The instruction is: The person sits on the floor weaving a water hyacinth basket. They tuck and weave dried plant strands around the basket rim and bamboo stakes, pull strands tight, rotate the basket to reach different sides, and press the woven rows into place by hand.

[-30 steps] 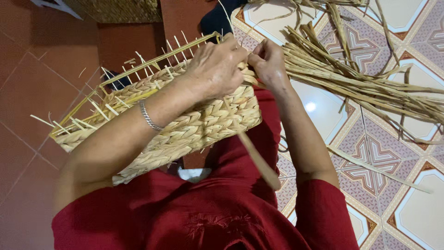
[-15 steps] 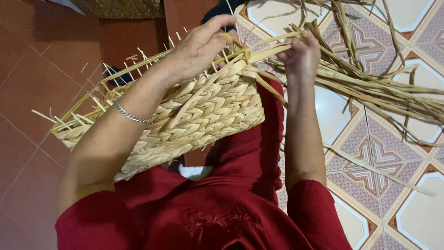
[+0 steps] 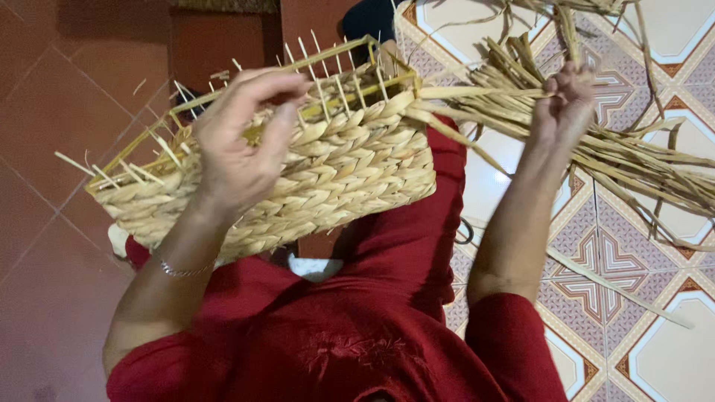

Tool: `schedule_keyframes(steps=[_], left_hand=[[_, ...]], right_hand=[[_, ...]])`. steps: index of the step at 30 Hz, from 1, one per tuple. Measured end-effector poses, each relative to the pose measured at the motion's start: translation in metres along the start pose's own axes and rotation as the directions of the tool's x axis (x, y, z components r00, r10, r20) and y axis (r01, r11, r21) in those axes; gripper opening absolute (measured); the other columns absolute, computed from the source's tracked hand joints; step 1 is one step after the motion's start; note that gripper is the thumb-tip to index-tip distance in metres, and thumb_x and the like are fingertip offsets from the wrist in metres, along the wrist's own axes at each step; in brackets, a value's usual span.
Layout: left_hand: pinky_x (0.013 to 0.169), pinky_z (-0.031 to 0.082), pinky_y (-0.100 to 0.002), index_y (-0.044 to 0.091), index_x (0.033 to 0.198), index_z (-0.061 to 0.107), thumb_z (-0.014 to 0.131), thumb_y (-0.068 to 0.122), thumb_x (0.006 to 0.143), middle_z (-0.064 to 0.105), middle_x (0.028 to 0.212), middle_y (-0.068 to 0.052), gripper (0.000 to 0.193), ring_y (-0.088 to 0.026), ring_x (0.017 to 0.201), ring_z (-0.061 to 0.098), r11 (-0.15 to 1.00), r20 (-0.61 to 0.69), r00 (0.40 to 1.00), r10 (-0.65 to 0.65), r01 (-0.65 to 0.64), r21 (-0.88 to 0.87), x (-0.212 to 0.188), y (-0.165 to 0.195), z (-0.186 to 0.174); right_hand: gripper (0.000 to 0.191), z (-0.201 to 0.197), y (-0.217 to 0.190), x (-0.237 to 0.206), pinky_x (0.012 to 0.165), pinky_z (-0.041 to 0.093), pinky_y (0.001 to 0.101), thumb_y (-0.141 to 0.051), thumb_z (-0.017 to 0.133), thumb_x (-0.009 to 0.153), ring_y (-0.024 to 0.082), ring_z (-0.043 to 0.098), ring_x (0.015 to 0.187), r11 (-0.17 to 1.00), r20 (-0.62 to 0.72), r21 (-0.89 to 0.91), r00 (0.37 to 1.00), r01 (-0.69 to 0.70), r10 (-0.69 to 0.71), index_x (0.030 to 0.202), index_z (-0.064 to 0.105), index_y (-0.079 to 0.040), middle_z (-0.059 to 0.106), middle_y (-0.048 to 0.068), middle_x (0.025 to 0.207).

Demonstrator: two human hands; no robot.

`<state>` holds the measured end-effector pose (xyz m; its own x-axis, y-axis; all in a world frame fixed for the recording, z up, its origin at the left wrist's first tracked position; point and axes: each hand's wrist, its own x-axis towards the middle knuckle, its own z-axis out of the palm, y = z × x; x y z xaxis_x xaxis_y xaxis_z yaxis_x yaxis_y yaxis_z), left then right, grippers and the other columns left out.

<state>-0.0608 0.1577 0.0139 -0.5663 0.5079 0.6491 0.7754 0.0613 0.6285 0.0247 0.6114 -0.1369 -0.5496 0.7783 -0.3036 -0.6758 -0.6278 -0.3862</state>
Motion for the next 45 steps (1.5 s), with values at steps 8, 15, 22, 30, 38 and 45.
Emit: schedule_keyframes(steps=[8,15,22,30,38,45], left_hand=[[0.065,0.060,-0.023,0.000,0.111,0.068,0.060,-0.005,0.106,0.073,0.105,-0.015,0.011,-0.015,0.085,0.075,0.971,-0.114,0.969,-0.221,0.229,0.063,-0.071,0.009,-0.008],[0.071,0.059,-0.029,0.001,0.107,0.068,0.064,-0.003,0.100,0.074,0.101,-0.011,0.009,-0.018,0.090,0.073,0.935,-0.060,0.982,-0.182,0.191,0.298,-0.134,0.037,0.001],[0.108,0.045,-0.037,0.001,0.137,0.056,0.065,0.004,0.109,0.056,0.126,-0.017,0.030,-0.030,0.122,0.052,0.543,-0.488,0.859,-0.157,0.488,0.684,-0.184,0.031,-0.070],[0.109,0.048,-0.032,-0.001,0.146,0.051,0.048,0.019,0.112,0.060,0.134,-0.014,0.040,-0.018,0.123,0.056,0.677,-0.538,0.523,-0.661,0.724,-0.129,-0.214,-0.025,-0.093],[0.115,0.041,-0.032,-0.002,0.152,0.043,0.042,0.030,0.115,0.055,0.147,-0.012,0.049,-0.019,0.133,0.051,0.726,-0.520,0.531,-0.669,0.618,-0.302,-0.218,-0.056,-0.092],[0.086,0.046,-0.032,-0.002,0.120,0.060,0.043,0.037,0.116,0.058,0.104,-0.005,0.043,-0.013,0.098,0.052,0.697,-0.629,0.465,-0.623,0.694,-0.178,-0.224,-0.076,-0.086]], right_hand=[[0.020,0.000,-0.056,-0.020,0.066,0.049,0.0377,-0.022,0.073,0.108,0.021,0.067,0.076,-0.243,0.555,-0.824,0.816,0.512,-0.162,0.104,0.075,-0.003,0.077,0.018,0.099],[0.027,0.075,0.022,-0.071,0.116,0.033,0.0555,-0.002,0.066,0.099,0.041,0.058,0.120,-0.088,0.851,-0.279,0.288,0.956,0.440,0.125,0.068,0.006,0.066,0.024,0.126],[0.016,0.079,0.057,-0.065,0.080,0.053,0.0357,-0.014,0.071,0.109,0.019,0.064,0.091,-0.001,0.691,-0.527,0.430,0.850,0.582,0.107,0.072,0.002,0.068,0.014,0.099],[0.026,0.011,0.074,-0.025,0.066,0.040,0.0232,-0.010,0.064,0.120,0.006,0.050,0.074,0.114,0.632,-0.725,0.589,0.680,0.504,0.099,0.070,0.005,0.060,-0.001,0.082],[0.010,0.029,0.077,-0.029,0.079,0.051,0.0203,-0.010,0.063,0.116,0.004,0.065,0.087,0.289,0.495,-0.867,0.639,0.405,0.589,0.115,0.070,-0.003,0.072,-0.002,0.100],[0.013,0.010,0.088,-0.019,0.075,0.049,0.0189,-0.002,0.064,0.116,0.005,0.059,0.079,0.412,0.595,-0.802,0.637,0.433,0.490,0.105,0.071,-0.002,0.069,0.002,0.094]])
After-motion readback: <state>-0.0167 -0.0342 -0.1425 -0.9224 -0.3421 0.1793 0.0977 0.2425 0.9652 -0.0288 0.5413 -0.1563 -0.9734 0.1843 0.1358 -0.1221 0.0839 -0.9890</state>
